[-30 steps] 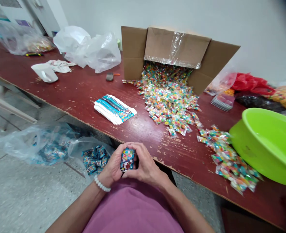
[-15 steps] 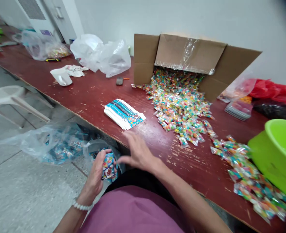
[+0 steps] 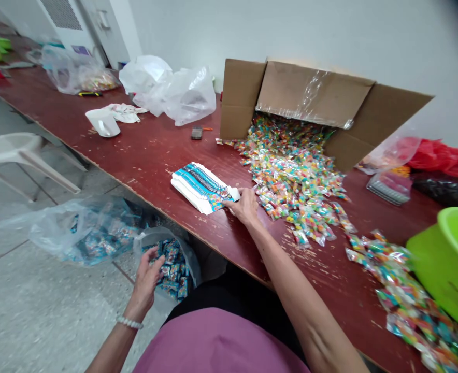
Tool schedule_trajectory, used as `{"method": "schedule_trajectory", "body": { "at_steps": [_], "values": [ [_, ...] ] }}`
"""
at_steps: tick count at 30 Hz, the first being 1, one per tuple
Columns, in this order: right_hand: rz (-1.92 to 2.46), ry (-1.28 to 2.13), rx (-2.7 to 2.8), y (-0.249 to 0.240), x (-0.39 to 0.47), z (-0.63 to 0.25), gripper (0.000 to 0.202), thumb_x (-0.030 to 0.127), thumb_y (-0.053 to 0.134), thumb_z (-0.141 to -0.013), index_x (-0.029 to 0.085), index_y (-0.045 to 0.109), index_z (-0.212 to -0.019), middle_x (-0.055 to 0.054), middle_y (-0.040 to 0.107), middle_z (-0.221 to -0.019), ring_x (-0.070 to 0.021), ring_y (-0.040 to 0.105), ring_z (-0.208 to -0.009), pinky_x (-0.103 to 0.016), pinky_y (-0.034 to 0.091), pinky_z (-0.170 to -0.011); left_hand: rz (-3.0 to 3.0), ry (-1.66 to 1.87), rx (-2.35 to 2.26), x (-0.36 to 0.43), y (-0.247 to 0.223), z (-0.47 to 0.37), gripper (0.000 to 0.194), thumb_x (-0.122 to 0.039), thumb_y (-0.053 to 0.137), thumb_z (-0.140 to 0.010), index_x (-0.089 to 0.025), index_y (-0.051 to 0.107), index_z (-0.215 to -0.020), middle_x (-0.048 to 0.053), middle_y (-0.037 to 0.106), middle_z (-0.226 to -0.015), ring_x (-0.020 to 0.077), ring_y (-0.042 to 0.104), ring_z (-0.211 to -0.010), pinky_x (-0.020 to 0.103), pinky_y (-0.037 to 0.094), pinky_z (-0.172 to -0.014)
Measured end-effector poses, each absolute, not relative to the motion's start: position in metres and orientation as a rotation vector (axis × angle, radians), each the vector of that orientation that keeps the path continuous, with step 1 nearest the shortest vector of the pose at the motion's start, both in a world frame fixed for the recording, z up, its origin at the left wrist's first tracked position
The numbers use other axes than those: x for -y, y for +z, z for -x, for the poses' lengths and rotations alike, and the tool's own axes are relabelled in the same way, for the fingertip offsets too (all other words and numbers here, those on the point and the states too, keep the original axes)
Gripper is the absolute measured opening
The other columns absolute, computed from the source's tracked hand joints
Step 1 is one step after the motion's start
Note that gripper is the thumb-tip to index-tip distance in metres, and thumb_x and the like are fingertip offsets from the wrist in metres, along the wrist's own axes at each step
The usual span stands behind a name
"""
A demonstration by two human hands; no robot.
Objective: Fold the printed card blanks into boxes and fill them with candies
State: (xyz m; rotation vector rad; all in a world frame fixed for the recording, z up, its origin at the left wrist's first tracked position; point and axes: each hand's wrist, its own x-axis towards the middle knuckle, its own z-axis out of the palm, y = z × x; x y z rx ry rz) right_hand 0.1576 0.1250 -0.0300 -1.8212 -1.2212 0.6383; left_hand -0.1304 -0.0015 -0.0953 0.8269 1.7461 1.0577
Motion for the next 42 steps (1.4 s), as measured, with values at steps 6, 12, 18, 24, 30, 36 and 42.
{"method": "schedule_trajectory", "body": {
  "at_steps": [6,12,18,24,30,36,42],
  "values": [
    [1.49,0.918,1.206,-0.01,-0.093,-0.172,0.037,0.053,0.06,-0.081,0.018,0.062,-0.093,-0.003,0.067,-0.085,-0.0173,0.063,-0.077,-0.03,0.05,-0.073,-1.295,1.301,-1.593,-0.007,-0.026,0.104,0.048,-0.042,0.067,-0.082,-0.023,0.058,-0.124,0.009,0.059,-0.131,0.0242,0.057,-0.114,0.031,0.046,-0.092],
    [1.009,1.41,1.236,0.02,-0.015,-0.165,0.028,0.046,0.074,-0.08,0.02,0.065,-0.088,0.001,0.067,-0.084,-0.0136,0.06,-0.075,-0.026,0.05,-0.072,-1.002,0.781,-0.94,0.003,0.027,0.062,0.05,-0.052,0.069,-0.08,-0.017,0.068,-0.116,0.014,0.072,-0.113,0.029,0.066,-0.105,0.034,0.05,-0.088],
    [0.921,1.674,1.201,0.036,0.02,-0.157,0.028,0.047,0.07,-0.086,0.022,0.063,-0.096,0.002,0.062,-0.081,-0.0096,0.052,-0.06,-0.02,0.041,-0.052,-0.707,0.351,-0.432,0.026,0.022,0.032,0.056,-0.049,0.082,-0.067,-0.018,0.068,-0.112,0.009,0.072,-0.086,0.0265,0.074,-0.07,0.032,0.056,-0.062],
    [0.921,1.618,1.179,0.036,0.026,-0.157,0.045,0.042,0.073,-0.084,0.027,0.054,-0.123,0.003,0.061,-0.087,-0.0096,0.053,-0.062,-0.019,0.04,-0.051,-0.922,0.462,-0.594,0.029,0.022,0.025,0.046,-0.043,0.085,-0.068,-0.015,0.071,-0.102,0.008,0.071,-0.085,0.0198,0.071,-0.067,0.024,0.052,-0.058],
    [0.974,1.377,1.254,0.039,0.04,-0.156,0.064,0.035,0.081,-0.075,0.029,0.048,-0.131,-0.002,0.062,-0.104,-0.0165,0.061,-0.088,-0.03,0.051,-0.076,-1.01,0.509,-0.726,0.029,0.025,0.023,0.033,-0.042,0.082,-0.072,-0.012,0.072,-0.082,0.007,0.071,-0.078,0.0171,0.068,-0.058,0.025,0.053,-0.057],
    [1.092,1.19,1.342,0.031,0.052,-0.156,0.042,0.028,0.071,-0.084,0.028,0.056,-0.124,-0.002,0.063,-0.104,-0.0151,0.061,-0.082,-0.027,0.051,-0.066,-0.946,0.55,-0.832,0.032,0.018,0.018,0.037,-0.044,0.079,-0.076,-0.012,0.07,-0.094,0.008,0.072,-0.079,0.0186,0.067,-0.06,0.031,0.056,-0.058],
    [1.102,1.232,0.958,0.018,0.048,-0.147,0.051,0.029,0.074,-0.08,0.023,0.048,-0.123,0.005,0.064,-0.076,-0.014,0.063,-0.067,-0.025,0.051,-0.062,-1.196,0.649,-0.881,0.028,0.014,0.014,0.034,-0.039,0.075,-0.082,-0.014,0.065,-0.102,0.005,0.071,-0.094,0.0171,0.067,-0.086,0.028,0.054,-0.079]
  ]
}}
